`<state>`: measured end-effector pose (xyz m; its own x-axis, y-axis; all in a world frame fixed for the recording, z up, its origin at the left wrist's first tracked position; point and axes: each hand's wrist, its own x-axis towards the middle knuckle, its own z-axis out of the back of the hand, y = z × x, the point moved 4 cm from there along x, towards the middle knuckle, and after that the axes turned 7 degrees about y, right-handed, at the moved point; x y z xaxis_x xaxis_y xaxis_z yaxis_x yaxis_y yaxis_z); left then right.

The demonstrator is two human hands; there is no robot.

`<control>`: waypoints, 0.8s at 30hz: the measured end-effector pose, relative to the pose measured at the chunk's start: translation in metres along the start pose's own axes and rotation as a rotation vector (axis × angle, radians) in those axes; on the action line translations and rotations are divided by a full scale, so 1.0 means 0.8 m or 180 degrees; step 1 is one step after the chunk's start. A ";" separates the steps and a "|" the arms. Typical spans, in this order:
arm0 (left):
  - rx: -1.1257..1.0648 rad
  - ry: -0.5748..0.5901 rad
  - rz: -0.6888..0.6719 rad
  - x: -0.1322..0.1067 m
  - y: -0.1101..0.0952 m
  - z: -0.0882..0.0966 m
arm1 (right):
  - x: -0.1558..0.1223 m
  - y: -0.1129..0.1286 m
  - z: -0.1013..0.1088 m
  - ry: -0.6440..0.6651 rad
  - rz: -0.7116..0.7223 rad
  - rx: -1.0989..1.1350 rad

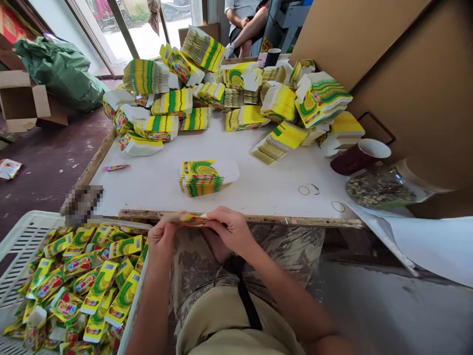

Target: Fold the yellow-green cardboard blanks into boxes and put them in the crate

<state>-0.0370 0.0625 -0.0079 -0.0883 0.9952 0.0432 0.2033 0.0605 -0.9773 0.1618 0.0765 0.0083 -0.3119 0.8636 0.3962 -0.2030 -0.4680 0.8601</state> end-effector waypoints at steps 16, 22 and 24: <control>0.2888 0.1260 -0.0055 -0.033 0.008 -0.044 | -0.025 -0.012 -0.013 -0.0164 -0.0903 0.1201; 0.2966 0.1560 -0.0948 -0.044 0.009 -0.058 | -0.033 -0.022 -0.051 0.0828 -0.2138 0.3386; 0.2987 0.1669 -0.0896 -0.046 0.011 -0.061 | -0.039 -0.026 -0.056 0.0830 -0.2262 0.3438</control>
<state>0.0155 0.0304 -0.0077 0.4530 0.8781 0.1540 -0.5974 0.4272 -0.6786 0.1344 0.0508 -0.0367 -0.6388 0.7391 -0.2138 0.4047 0.5591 0.7236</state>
